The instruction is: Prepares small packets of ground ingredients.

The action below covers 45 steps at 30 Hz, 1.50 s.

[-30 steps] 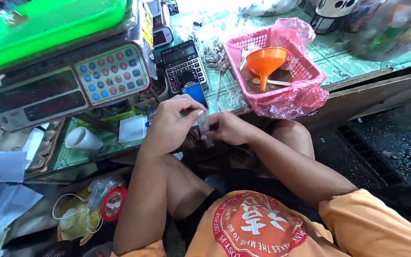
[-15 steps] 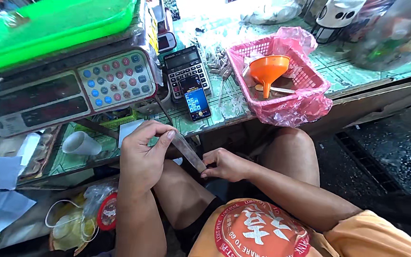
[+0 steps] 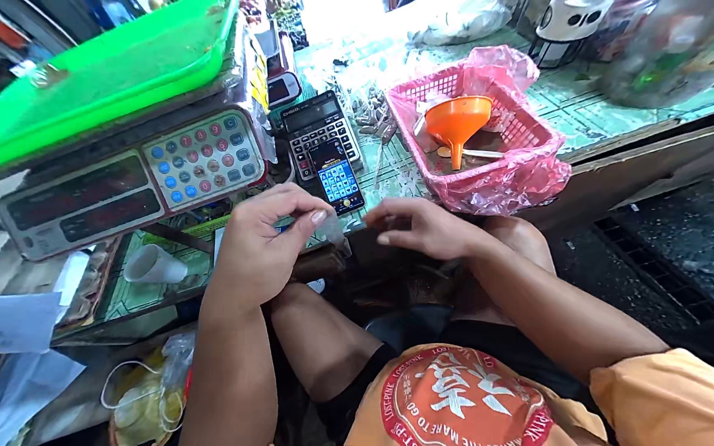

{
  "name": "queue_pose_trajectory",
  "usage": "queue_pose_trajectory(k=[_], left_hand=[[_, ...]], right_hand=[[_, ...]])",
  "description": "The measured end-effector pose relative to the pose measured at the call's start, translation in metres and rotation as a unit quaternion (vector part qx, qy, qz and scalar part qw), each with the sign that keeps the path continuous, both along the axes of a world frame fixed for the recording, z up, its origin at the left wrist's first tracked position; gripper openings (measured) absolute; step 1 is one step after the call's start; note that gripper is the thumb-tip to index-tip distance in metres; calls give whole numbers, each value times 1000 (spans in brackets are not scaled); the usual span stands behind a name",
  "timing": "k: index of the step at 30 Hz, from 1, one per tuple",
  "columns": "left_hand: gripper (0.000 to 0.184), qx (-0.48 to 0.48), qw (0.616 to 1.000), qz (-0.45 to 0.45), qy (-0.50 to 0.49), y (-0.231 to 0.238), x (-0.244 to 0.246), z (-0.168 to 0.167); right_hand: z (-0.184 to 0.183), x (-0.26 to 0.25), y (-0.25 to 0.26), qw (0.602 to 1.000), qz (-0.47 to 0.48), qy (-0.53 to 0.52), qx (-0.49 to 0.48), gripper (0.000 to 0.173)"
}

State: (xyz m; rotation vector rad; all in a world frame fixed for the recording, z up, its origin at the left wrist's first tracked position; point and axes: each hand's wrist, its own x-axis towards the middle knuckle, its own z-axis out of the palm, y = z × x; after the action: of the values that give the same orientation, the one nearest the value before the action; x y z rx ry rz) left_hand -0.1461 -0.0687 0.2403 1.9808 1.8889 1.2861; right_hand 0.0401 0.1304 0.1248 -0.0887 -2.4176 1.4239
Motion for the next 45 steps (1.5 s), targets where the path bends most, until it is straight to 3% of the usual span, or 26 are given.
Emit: queue_pose_trajectory(k=[4, 10, 12, 15, 22, 26, 29, 34, 39, 42, 45], left_hand=[[11, 7, 1000, -1, 0, 23, 2, 20], [10, 19, 998, 35, -56, 60, 1, 23], [8, 27, 996, 39, -79, 71, 4, 19], [8, 35, 994, 45, -94, 87, 8, 12], [8, 41, 980, 1, -195, 128, 17, -13], [8, 50, 958, -37, -281, 161, 24, -40], [8, 23, 960, -60, -274, 181, 28, -63], [9, -37, 992, -21, -121, 214, 45, -90], [7, -21, 997, -49, 56, 237, 55, -109], [9, -64, 993, -50, 85, 239, 60, -110], [20, -83, 994, -16, 66, 228, 57, -111]], right_hand=[[9, -14, 6, 980, 93, 98, -147, 45], [-28, 1, -5, 887, 202, 60, -411, 54], [-33, 15, -5, 872, 191, 72, -445, 47], [-34, 32, 1, 887, 138, 94, -430, 32], [-9, 84, 42, 954, -34, 53, -293, 20], [23, 118, 82, 988, -108, -2, -108, 21], [54, 137, 112, 982, -167, -74, 41, 23], [123, 142, 146, 923, -198, -217, 249, 24], [199, 99, 133, 789, -149, -430, 412, 25], [218, 59, 121, 716, -99, -526, 449, 27], [215, 20, 108, 672, -65, -565, 475, 23]])
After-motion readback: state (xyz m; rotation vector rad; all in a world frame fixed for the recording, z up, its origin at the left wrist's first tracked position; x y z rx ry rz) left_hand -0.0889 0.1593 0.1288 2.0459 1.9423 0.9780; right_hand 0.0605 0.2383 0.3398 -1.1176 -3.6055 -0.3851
